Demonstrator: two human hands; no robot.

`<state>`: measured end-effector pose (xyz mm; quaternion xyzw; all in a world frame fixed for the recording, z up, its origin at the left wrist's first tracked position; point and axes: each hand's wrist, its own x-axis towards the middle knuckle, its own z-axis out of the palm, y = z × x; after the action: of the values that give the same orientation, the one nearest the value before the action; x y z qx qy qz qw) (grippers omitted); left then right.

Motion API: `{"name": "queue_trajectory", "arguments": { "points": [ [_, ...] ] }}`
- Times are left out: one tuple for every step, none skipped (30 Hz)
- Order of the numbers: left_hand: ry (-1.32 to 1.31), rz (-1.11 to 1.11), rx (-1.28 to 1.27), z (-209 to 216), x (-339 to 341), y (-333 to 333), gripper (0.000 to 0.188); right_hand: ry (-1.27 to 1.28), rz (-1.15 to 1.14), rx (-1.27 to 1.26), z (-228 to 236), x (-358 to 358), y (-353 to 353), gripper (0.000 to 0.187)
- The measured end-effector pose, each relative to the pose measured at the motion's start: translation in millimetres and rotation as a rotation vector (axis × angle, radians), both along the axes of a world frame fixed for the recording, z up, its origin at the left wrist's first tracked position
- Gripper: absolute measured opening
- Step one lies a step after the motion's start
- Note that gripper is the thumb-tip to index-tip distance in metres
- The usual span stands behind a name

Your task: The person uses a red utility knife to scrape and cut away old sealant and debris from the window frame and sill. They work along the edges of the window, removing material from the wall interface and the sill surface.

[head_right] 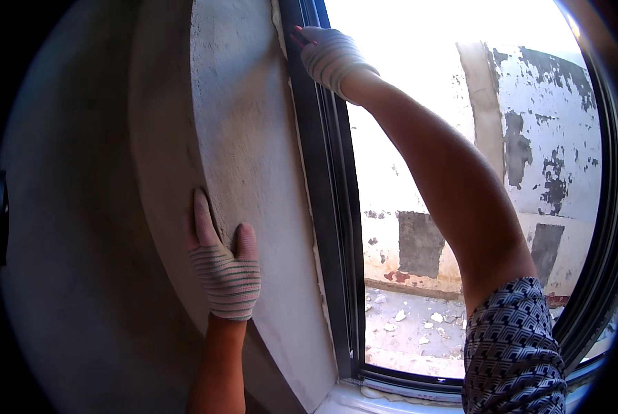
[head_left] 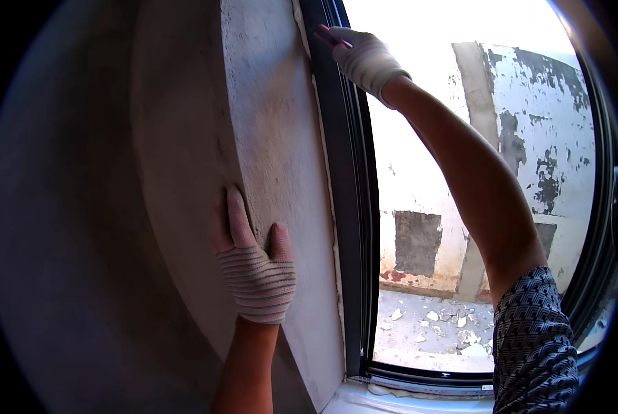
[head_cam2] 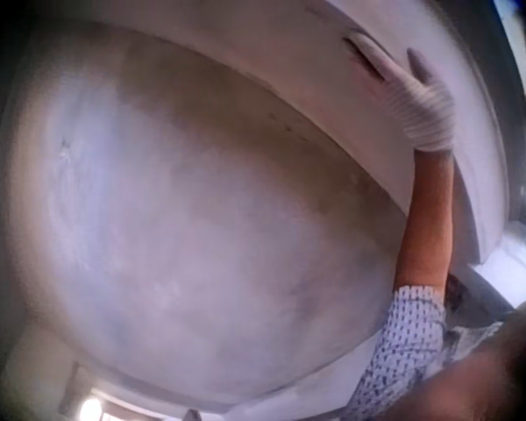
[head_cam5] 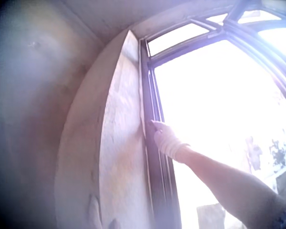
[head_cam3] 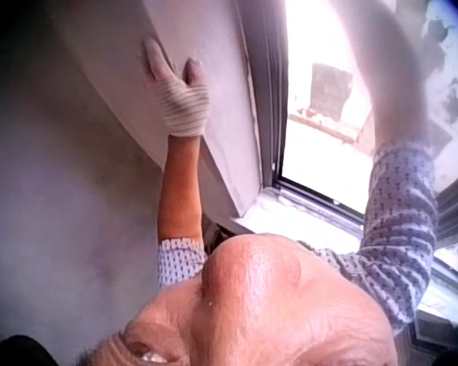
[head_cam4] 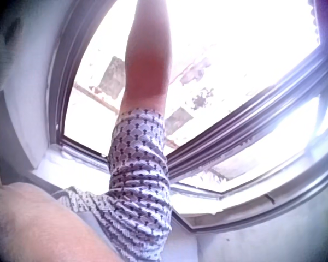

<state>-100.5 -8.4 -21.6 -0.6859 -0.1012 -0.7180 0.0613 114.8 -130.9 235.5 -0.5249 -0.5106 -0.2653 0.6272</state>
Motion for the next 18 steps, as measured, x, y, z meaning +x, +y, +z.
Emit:
{"name": "queue_trajectory", "arguments": {
  "points": [
    [0.0,-0.005,0.0,2.2,0.9,0.2,0.077,-0.039,-0.035,0.003,-6.2,0.7,-1.4,0.042],
    [-0.001,-0.01,0.0,4.1,1.9,0.6,0.076,-0.076,-0.071,0.006,-12.2,0.9,-1.4,0.042],
    [-0.004,-0.005,0.01,5.5,1.8,0.9,0.076,-0.167,-0.113,0.034,-23.7,-1.5,-0.8,0.041],
    [-0.007,0.001,0.021,6.6,1.7,1.4,0.076,-0.24,-0.19,0.046,-30.8,-1.6,-0.3,0.04],
    [-0.011,0.006,0.032,7.6,1.5,1.9,0.076,-0.308,-0.271,0.063,-37.5,-1.2,1.0,0.04],
    [-0.012,-0.008,0.034,9.4,2.4,1.5,0.075,-0.364,-0.393,0.064,-40.4,0.3,0.0,0.039],
    [-0.014,-0.022,0.035,11.3,3.1,1.0,0.075,-0.419,-0.514,0.064,-43.0,1.7,-1.0,0.038],
    [-0.016,-0.036,0.037,13.2,3.8,0.1,0.075,-0.431,-0.524,0.067,-45.2,3.2,-2.4,0.038],
    [-0.012,-0.029,0.034,13.8,3.5,-0.6,0.075,-0.441,-0.53,0.067,-49.1,3.3,-2.4,0.037],
    [-0.008,-0.022,0.031,14.7,2.8,-1.8,0.075,-0.451,-0.534,0.068,-53.2,3.4,-2.1,0.037],
    [-0.003,-0.015,0.029,15.4,2.2,-2.8,0.075,-0.436,-0.527,0.052,-57.4,3.4,-2.0,0.037],
    [-0.004,-0.004,0.02,16.0,2.3,-4.9,0.075,-0.427,-0.523,0.036,-60.0,-2.1,-5.4,0.037],
    [-0.004,0.008,0.012,16.4,2.6,-7.2,0.075,-0.418,-0.519,0.021,-62.8,-6.1,-7.7,0.037],
    [-0.004,0.02,0.003,17.1,2.4,-9.2,0.075,-0.407,-0.536,0.028,-66.2,-8.2,-8.6,0.036],
    [-0.001,0.009,0.001,17.4,2.7,-9.7,0.076,-0.393,-0.553,0.035,-71.0,-8.6,-8.4,0.035],
    [0.001,-0.001,0.0,17.9,2.9,-10.1,0.076,-0.379,-0.569,0.041,-74.9,-8.1,-7.7,0.034],
    [0.003,-0.011,-0.002,18.5,2.9,-10.8,0.076,-0.383,-0.564,0.053,-78.4,-6.0,-7.3,0.036],
    [0.01,-0.02,-0.016,19.3,2.1,-12.6,0.076,-0.384,-0.558,0.065,-82.9,-2.7,-7.8,0.038]
  ]
}}
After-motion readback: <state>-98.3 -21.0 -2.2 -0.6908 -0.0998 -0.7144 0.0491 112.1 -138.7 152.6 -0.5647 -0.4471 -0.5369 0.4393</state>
